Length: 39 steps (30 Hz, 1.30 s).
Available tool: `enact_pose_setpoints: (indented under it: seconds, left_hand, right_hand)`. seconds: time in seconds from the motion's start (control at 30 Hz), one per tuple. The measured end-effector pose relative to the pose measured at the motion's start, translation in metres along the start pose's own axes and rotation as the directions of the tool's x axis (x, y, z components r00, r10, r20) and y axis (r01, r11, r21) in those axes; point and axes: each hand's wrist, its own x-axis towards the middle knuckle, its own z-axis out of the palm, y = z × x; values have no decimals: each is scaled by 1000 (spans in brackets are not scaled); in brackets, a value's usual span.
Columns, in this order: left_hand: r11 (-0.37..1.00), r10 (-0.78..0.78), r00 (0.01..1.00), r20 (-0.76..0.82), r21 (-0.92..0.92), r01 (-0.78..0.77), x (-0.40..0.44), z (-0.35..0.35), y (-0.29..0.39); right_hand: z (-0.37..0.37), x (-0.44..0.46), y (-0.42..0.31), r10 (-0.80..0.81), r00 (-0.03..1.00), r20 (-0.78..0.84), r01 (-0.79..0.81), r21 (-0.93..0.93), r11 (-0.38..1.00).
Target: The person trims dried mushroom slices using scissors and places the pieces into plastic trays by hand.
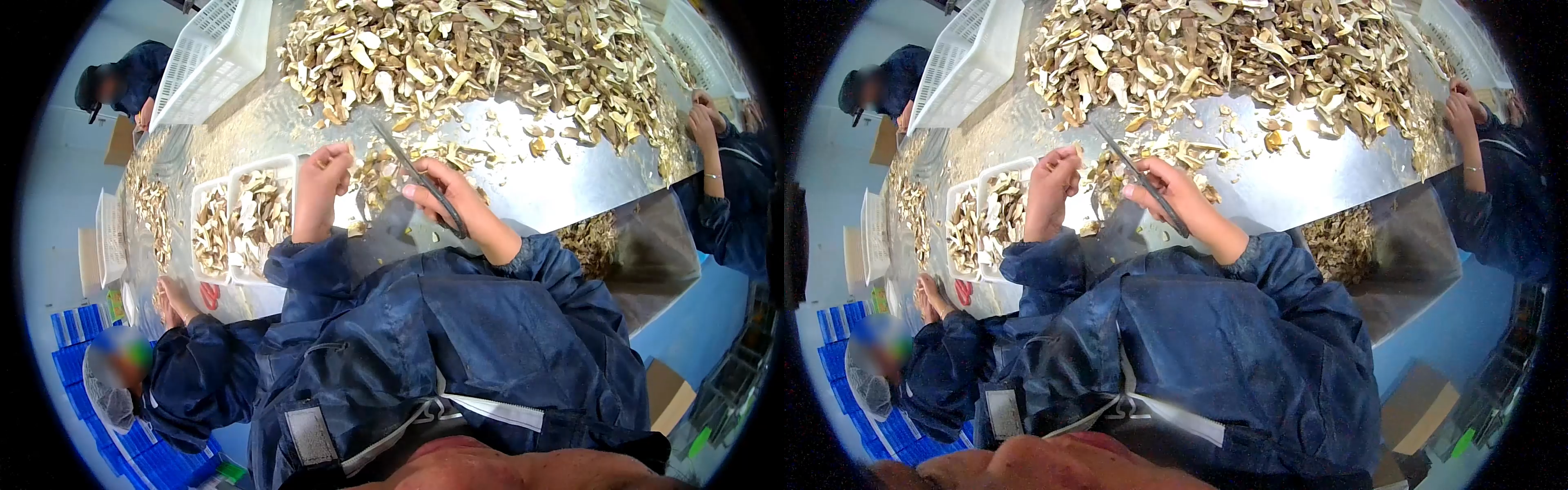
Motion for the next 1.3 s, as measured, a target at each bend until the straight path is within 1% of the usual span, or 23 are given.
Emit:
enact_pose_setpoints:
  seconds: [0.03,0.13,0.17,0.2,0.27,0.37,0.47,0.5,0.53,0.6,0.63,0.73,0.77,0.87,0.97,1.07,1.1,1.2,1.23,1.3]
  left_hand:
    - [993,-10,998,57,118,3,-2,-3,1]
    - [939,115,985,-125,338,-66,11,-5,-4]
    - [927,175,971,-163,358,-107,33,-19,-18]
    - [937,171,974,-151,330,-113,59,-37,-30]
    - [819,378,901,-211,529,-220,98,-43,-36]
    - [634,479,860,-176,747,-200,125,-32,-26]
    - [454,460,885,-77,876,-160,133,-23,-16]
    - [459,314,947,-59,883,-97,132,-26,-12]
    - [463,281,959,-32,880,-106,124,-24,-8]
    - [477,207,978,1,873,-102,111,-28,-10]
    - [443,253,967,27,885,-141,109,-34,-16]
    - [484,260,965,21,862,-149,94,-38,-21]
    - [557,238,971,2,819,-138,86,-33,-15]
    - [663,212,976,-53,742,-104,77,-31,-9]
    - [619,382,923,-42,753,-222,63,-27,-7]
    - [661,308,947,87,696,-279,48,-17,-2]
    - [724,298,950,97,626,-291,51,-22,-10]
    - [763,360,925,-119,609,-219,54,-40,-13]
    - [783,353,918,-180,594,-185,51,-40,-10]
    - [711,397,913,-97,662,-239,52,-41,-13]
  right_hand:
    - [1,-1,-1,17,1000,-18,-16,4,1000]
    - [2,0,2,-22,998,-57,25,61,998]
    - [1,2,10,-60,996,-72,64,48,997]
    - [1,2,12,-49,996,-79,56,81,995]
    - [-1,3,13,-31,995,-97,45,145,988]
    - [-6,3,19,-64,995,-78,78,186,980]
    - [-10,3,17,-84,995,-50,93,214,972]
    - [-11,4,17,-79,996,-48,88,239,967]
    - [-10,4,18,-68,997,-43,77,267,961]
    - [-10,4,16,-39,999,-36,47,262,964]
    - [-10,4,15,-35,999,-30,42,271,962]
    - [-11,5,20,-27,1000,-12,30,275,961]
    - [-12,5,19,-26,1000,-11,28,272,962]
    - [-11,4,16,-14,1000,-15,18,269,963]
    - [-11,4,16,-20,1000,-17,23,264,964]
    - [-11,4,18,-26,1000,-17,30,259,965]
    - [-12,4,18,-26,999,-21,31,259,965]
    - [-11,4,17,-40,999,-20,44,246,968]
    - [-11,4,18,-34,999,-18,37,250,968]
    - [-11,5,18,-29,1000,-12,31,256,966]
